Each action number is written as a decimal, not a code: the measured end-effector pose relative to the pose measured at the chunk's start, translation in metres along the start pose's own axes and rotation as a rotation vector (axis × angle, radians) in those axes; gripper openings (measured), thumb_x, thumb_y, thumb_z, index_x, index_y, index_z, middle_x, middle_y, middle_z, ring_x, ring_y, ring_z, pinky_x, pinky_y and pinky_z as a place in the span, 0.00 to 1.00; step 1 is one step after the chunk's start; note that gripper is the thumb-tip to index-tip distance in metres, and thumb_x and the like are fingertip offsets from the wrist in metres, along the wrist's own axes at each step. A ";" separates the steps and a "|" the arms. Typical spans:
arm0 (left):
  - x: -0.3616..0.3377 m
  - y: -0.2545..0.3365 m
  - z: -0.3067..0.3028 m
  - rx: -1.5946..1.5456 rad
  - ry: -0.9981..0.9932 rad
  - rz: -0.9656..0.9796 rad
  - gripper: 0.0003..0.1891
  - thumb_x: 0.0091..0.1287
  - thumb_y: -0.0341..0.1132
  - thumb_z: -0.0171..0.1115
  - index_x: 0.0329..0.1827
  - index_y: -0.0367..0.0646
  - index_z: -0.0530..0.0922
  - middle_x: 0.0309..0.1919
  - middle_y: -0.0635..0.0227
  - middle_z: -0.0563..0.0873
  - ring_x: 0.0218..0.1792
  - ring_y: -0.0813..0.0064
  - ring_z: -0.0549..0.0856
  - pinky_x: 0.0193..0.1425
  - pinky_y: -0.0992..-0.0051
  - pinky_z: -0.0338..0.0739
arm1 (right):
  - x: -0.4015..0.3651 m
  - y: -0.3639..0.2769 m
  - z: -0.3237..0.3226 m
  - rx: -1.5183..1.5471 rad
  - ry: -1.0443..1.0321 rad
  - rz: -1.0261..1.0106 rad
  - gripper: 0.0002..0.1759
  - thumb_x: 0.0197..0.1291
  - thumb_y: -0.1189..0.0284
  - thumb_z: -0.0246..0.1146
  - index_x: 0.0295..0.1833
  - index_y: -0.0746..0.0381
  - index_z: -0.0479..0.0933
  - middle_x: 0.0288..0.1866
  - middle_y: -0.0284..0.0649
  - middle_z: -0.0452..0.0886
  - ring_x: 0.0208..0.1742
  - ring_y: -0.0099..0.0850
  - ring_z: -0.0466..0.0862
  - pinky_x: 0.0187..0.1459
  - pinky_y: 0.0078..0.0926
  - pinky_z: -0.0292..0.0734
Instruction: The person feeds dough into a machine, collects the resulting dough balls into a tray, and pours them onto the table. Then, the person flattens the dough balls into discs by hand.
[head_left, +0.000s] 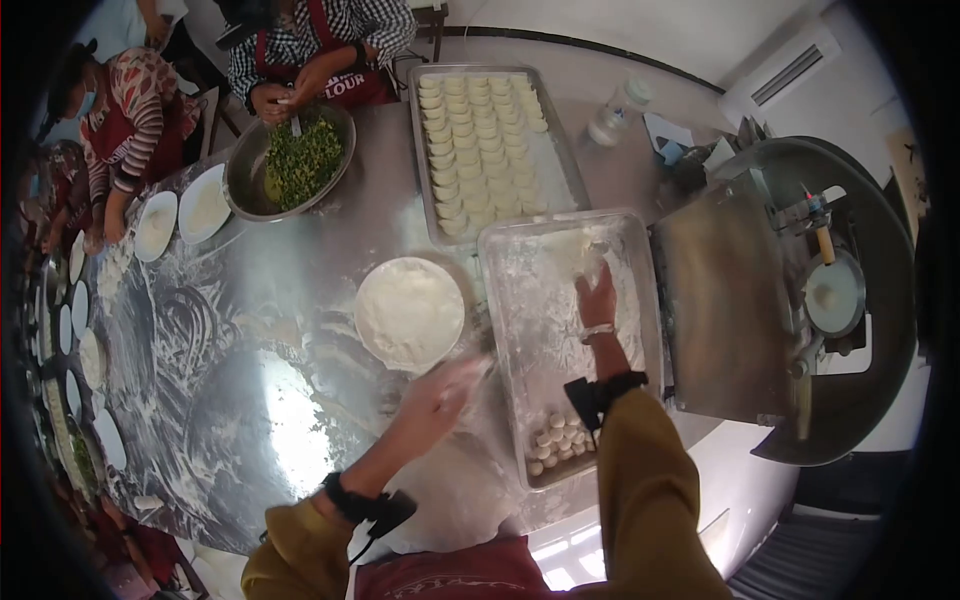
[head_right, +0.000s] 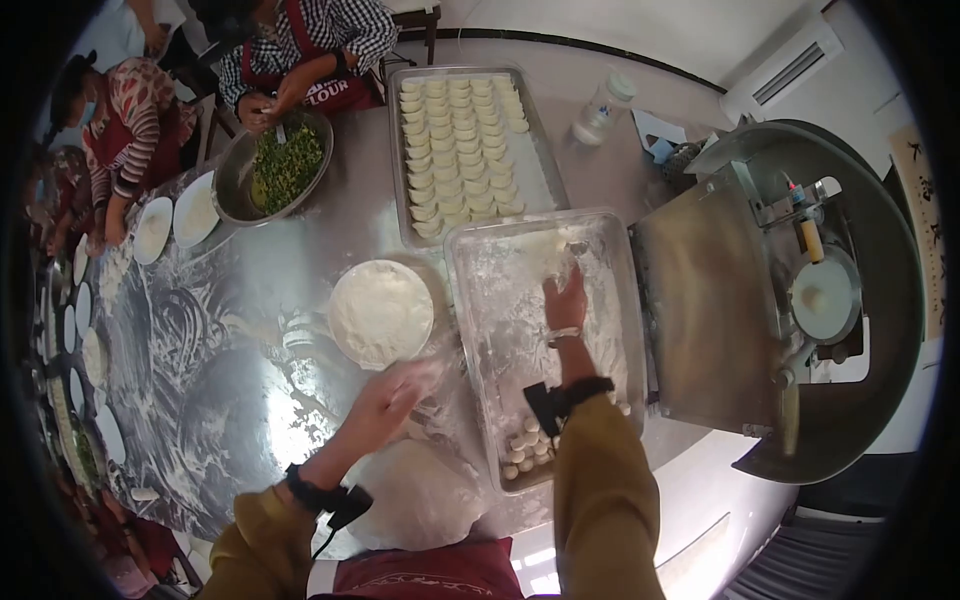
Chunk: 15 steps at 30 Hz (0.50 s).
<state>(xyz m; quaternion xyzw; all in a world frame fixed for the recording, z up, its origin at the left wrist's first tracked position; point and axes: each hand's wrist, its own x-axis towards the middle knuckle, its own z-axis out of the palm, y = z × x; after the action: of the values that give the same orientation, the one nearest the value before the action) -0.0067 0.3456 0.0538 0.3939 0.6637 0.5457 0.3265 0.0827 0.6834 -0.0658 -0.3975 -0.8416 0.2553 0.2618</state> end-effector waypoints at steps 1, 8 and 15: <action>-0.020 -0.007 0.001 -0.139 0.037 -0.146 0.18 0.76 0.30 0.50 0.66 0.35 0.72 0.57 0.58 0.83 0.58 0.70 0.81 0.64 0.71 0.73 | 0.011 0.023 0.007 -0.019 -0.034 -0.025 0.37 0.59 0.64 0.64 0.73 0.63 0.63 0.64 0.53 0.75 0.67 0.51 0.71 0.67 0.43 0.67; -0.081 -0.008 0.012 -0.067 -0.044 -0.455 0.16 0.75 0.30 0.50 0.62 0.37 0.75 0.49 0.59 0.87 0.47 0.71 0.86 0.56 0.72 0.79 | -0.088 -0.010 0.012 -0.461 -0.506 -0.702 0.24 0.62 0.66 0.56 0.65 0.48 0.74 0.69 0.45 0.72 0.73 0.43 0.66 0.74 0.56 0.52; -0.041 0.005 0.057 0.089 -0.212 -0.209 0.21 0.69 0.32 0.55 0.65 0.39 0.74 0.51 0.53 0.84 0.50 0.56 0.85 0.55 0.66 0.78 | -0.221 0.067 -0.108 -0.564 -0.522 -0.010 0.37 0.57 0.49 0.65 0.73 0.40 0.66 0.76 0.47 0.59 0.79 0.59 0.48 0.69 0.73 0.44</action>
<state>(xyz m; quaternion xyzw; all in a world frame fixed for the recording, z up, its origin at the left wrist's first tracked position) 0.0633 0.3363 0.0482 0.3919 0.6866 0.4342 0.4319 0.3092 0.5673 -0.0822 -0.3714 -0.9191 0.1051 -0.0797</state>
